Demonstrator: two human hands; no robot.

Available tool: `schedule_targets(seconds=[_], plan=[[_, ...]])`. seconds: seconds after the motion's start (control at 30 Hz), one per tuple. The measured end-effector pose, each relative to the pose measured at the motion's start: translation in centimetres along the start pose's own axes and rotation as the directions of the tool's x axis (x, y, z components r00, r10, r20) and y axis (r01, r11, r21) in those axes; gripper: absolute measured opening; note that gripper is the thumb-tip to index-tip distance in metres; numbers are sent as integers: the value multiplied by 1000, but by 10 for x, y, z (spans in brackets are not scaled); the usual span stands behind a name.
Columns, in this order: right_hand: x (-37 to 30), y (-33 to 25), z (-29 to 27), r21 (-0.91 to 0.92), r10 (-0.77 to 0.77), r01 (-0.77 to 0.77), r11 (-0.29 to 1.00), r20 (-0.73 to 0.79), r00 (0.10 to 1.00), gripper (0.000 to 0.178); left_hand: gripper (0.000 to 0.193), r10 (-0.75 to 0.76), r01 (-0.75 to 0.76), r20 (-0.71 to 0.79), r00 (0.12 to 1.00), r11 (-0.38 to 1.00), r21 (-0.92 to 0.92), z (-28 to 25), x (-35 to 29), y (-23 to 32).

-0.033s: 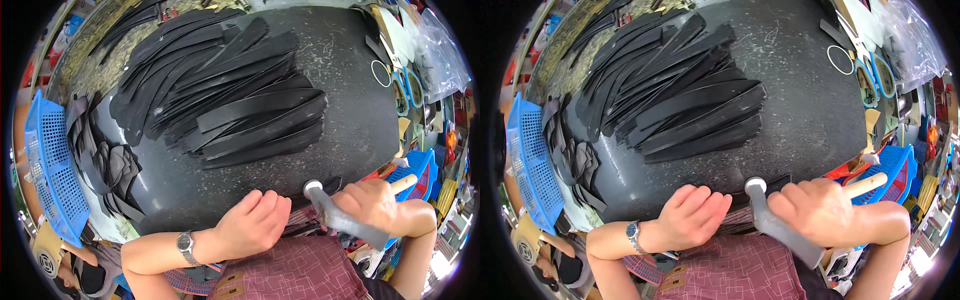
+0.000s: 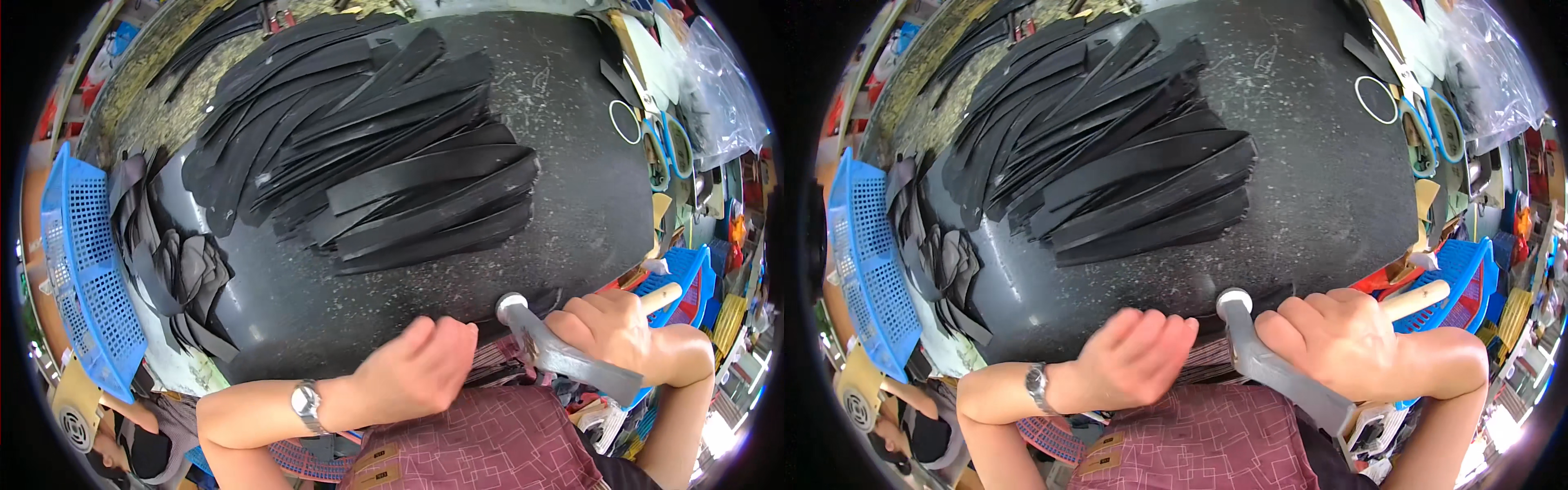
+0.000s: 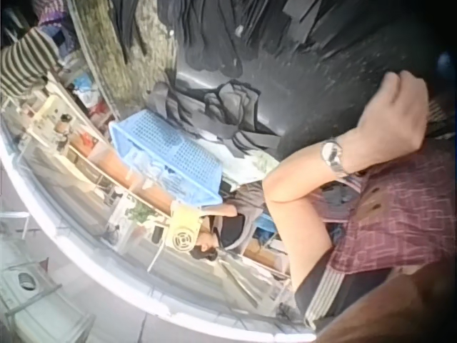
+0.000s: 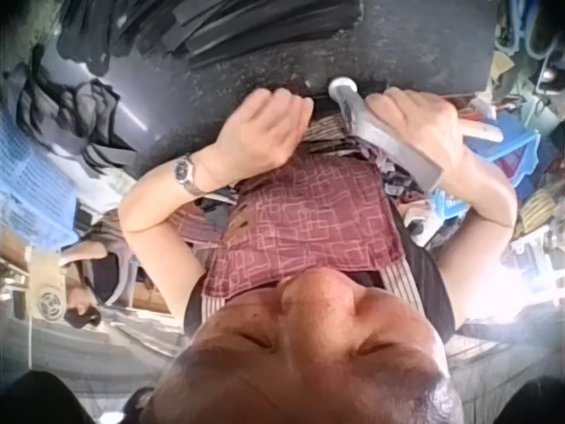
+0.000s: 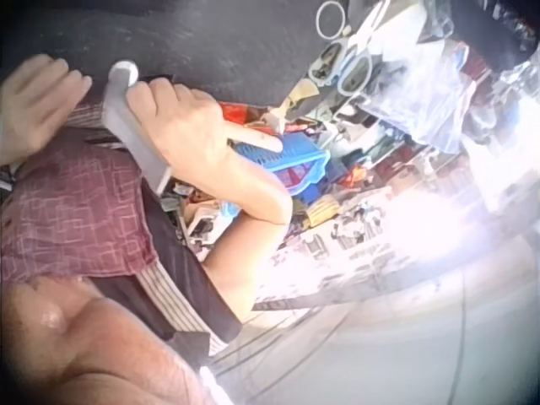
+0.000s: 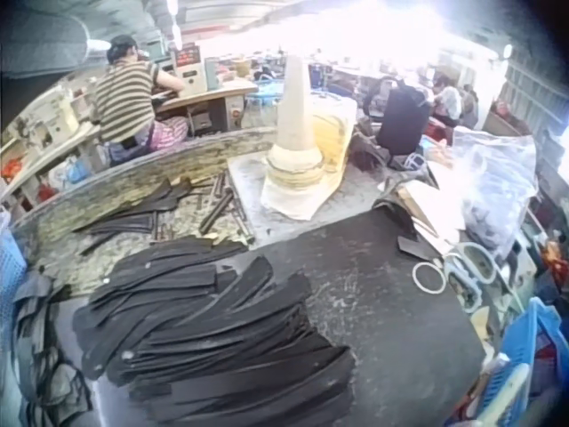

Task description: Hammering black leather strips on a workbench as part of the shoe assembly process.

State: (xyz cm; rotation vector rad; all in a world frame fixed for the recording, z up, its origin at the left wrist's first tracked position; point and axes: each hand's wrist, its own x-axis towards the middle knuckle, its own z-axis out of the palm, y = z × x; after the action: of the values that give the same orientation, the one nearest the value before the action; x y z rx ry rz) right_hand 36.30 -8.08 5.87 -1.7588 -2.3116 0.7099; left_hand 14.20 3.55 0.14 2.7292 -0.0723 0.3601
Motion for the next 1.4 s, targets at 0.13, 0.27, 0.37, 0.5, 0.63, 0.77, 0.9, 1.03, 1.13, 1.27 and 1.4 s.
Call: schedule_targets(seconds=[0.13, 0.27, 0.37, 0.5, 0.63, 0.77, 0.9, 1.03, 1.13, 1.27, 1.4], plan=[[11, -15, 3, -157, -120, 128, 979, 58, 991, 24, 30, 90, -92, 17, 996, 984, 153, -5, -10, -2], [24, -15, 2, -101, -154, 151, 983, -19, 988, 20, 29, 55, -59, 27, 998, 986, 153, -9, -23, -2], [26, -23, 12, -66, -107, 105, 992, -13, 994, 19, 29, -47, 45, -83, 995, 999, -22, -10, -29, -8], [36, -29, 8, -113, -151, 156, 981, 53, 987, 20, 28, 152, -149, 13, 988, 935, 323, -13, -41, -7], [48, -28, 12, -54, -184, 187, 981, 57, 981, 20, 27, -17, 22, -76, 997, 998, 58, -18, -54, -15], [53, -39, 11, -36, -187, 188, 982, 23, 982, 21, 27, 83, -66, -47, 995, 955, 289, -16, -60, -12], [55, -36, 12, 25, -171, 169, 985, 80, 982, 23, 27, 21, -11, -118, 993, 996, 86, -17, -65, -17], [59, -45, 12, -21, -196, 199, 980, 96, 976, 21, 27, 25, -11, -119, 993, 992, 123, -20, -69, -12], [63, -40, 12, 24, -197, 196, 980, 127, 972, 24, 27, -10, 20, -129, 992, 997, 80, -18, -72, -11], [68, -49, 7, 9, -239, 239, 971, 72, 968, 27, 29, -4, 17, -113, 994, 994, 111, -18, -73, -10], [72, -52, 8, 12, -213, 213, 977, 111, 971, 26, 32, -57, 61, -91, 994, 997, 49, -20, -74, -4]])
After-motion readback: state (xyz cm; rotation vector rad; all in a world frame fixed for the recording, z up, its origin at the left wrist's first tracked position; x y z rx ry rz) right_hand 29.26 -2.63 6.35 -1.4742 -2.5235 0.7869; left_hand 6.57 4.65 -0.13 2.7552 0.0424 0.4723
